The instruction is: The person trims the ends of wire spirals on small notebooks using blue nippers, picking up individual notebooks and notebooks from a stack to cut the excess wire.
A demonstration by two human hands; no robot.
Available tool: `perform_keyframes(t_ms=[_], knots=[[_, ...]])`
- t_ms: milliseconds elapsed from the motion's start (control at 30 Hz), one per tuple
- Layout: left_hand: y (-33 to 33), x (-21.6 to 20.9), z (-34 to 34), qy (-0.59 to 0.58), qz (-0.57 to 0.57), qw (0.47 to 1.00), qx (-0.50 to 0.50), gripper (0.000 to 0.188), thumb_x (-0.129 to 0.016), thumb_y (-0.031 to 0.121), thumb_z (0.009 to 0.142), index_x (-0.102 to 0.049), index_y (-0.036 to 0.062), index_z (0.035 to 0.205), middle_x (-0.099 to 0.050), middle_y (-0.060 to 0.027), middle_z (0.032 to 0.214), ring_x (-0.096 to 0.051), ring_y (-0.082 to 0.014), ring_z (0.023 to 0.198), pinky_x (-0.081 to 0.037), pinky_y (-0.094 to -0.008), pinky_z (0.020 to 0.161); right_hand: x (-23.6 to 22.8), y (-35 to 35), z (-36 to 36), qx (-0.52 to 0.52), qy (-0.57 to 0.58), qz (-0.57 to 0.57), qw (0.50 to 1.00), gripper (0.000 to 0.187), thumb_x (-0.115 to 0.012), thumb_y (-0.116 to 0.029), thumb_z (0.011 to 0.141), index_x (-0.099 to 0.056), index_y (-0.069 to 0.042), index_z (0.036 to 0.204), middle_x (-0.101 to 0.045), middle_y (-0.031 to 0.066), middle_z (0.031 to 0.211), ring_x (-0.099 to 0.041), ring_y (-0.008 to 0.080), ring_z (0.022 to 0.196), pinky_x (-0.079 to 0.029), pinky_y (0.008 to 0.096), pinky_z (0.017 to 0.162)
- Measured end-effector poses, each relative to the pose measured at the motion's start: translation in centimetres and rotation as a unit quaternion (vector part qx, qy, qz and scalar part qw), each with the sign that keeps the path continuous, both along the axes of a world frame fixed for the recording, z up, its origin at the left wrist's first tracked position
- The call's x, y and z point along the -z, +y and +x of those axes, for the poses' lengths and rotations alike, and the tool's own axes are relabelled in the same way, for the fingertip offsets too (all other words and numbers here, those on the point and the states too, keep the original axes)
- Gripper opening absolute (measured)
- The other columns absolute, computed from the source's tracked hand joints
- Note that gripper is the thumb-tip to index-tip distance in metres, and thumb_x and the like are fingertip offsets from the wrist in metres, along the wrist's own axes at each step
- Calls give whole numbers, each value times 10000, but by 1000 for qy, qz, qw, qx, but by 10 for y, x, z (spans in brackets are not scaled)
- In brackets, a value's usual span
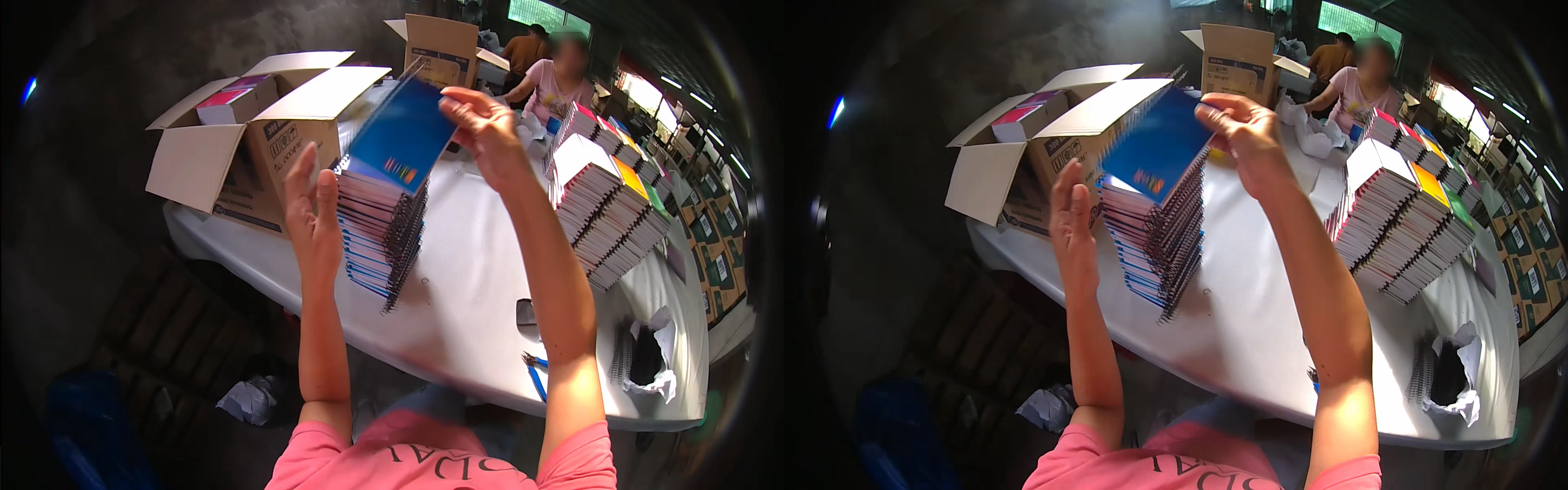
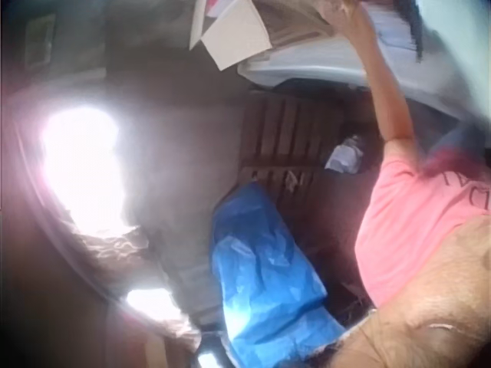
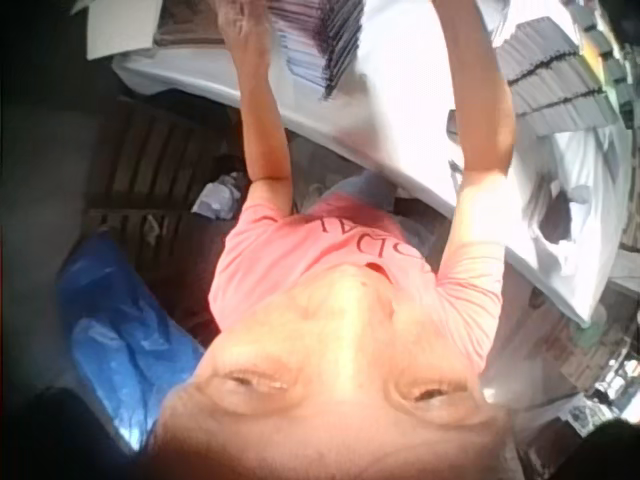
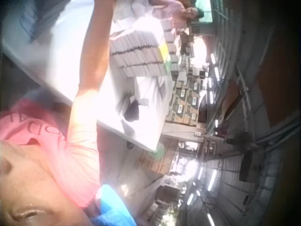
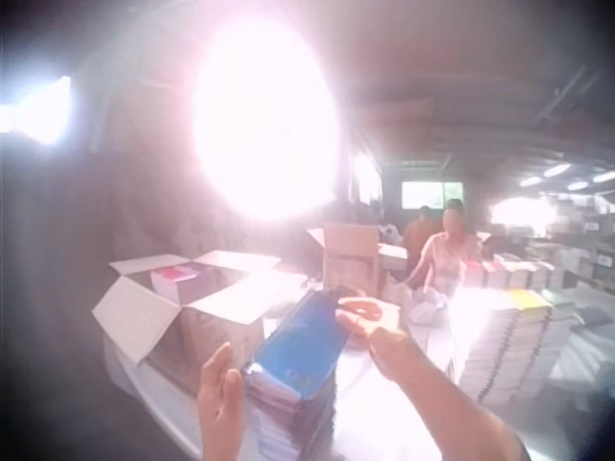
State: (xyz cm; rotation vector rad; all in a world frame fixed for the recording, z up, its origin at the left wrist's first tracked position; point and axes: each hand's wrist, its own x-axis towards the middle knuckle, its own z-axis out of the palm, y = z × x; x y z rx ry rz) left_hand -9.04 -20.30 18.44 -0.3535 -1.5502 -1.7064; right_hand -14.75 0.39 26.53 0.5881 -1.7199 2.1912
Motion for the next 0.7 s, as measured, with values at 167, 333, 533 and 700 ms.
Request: perform_keyframes(t_ms=[167,333,533,700], knots=[[4,16,-20,-15,-28,998,60,406,-522,264,955,-463,40,1288,-540,-148,1203,-472,-187,1161,-336,-290,989,35,-20,-26,243,87,363,895,314,-635,-300,840,-665,-71,1054,-651,120,1032,-617,262,955,-460,327,868],[10,10,-18,-10,41,990,132,378,-533,206,949,-457,43,1282,-526,-136,1222,-463,-184,1169,-335,-286,989,50,-17,-35,196,39,281,939,356,-524,-337,930,-592,-77,1163,-560,168,1151,-562,273,1063,-424,325,918],[-10,12,-4,32,-47,998,-16,432,-543,259,944,-448,49,1309,-479,-90,1296,-446,-189,1194,-353,-314,981,89,112,24,192,-82,244,947,342,-588,-223,901,-554,-42,1189,-619,93,1052,-567,149,1024,-440,284,891],[38,26,60,210,-45,968,-126,328,-505,259,944,-510,-12,1130,-522,-169,1149,-524,-297,1078,-421,-404,941,221,269,135,366,-349,447,738,473,-673,-250,807,-542,-64,1222,-640,156,1066,-620,226,977,-481,356,853]])
